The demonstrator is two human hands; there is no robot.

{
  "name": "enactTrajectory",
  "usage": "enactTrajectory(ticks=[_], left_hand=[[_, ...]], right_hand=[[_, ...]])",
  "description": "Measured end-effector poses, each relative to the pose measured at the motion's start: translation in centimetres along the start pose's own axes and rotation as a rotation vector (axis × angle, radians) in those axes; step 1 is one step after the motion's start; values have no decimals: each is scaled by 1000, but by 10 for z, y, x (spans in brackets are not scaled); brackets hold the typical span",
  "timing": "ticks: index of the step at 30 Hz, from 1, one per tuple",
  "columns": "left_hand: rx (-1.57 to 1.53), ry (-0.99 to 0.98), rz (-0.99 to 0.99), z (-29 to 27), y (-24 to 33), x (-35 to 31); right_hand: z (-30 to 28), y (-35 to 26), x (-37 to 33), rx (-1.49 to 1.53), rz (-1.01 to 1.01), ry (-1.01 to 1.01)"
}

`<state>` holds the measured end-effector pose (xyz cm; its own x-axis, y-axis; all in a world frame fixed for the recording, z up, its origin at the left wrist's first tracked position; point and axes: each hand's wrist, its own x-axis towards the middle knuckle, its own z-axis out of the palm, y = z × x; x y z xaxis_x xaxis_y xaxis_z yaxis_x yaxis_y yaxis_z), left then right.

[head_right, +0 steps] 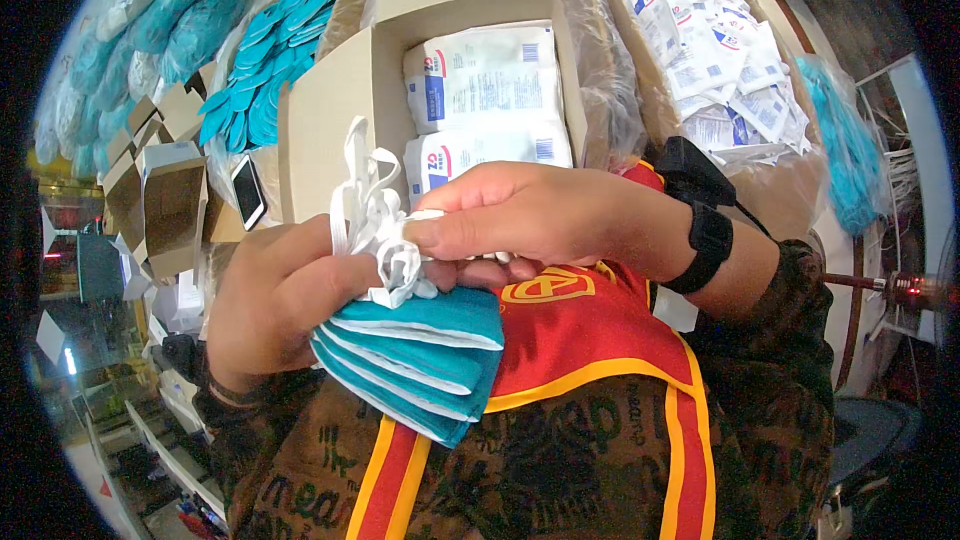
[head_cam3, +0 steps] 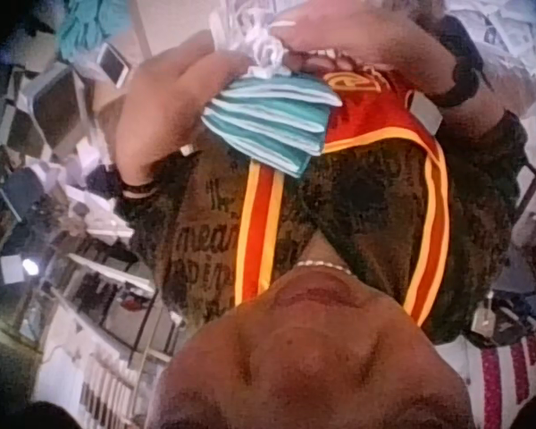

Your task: Sorting and checking face masks and preparing them for packing into boxes.

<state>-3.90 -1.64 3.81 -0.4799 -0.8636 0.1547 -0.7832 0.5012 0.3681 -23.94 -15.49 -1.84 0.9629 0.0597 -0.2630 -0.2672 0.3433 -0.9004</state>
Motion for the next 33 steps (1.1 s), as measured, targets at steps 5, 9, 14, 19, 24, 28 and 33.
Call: enactTrajectory(ticks=[5, 9, 14, 19, 24, 28, 33], left_hand=[[86, -61, 52, -2, 2, 4], [86, -58, 63, -1, 1, 5], [109, -46, -36, -3, -2, -3], [80, -76, -122, -3, -6, -17], [75, -94, -132, 0, -14, -37], [104, -68, -78, -3, -18, -42], [420, 95, -526, -1, -96, -111]], right_hand=[[3, -9, -3, 1, 46, 7], [7, -10, -2, 14, 20, 55], [0, -5, -10, -214, -82, 64], [6, -11, -37, -521, -103, 56], [9, -17, -70, -744, -71, 35], [13, -29, -95, -773, 62, 24], [5, 1, -165, -667, -243, 510]])
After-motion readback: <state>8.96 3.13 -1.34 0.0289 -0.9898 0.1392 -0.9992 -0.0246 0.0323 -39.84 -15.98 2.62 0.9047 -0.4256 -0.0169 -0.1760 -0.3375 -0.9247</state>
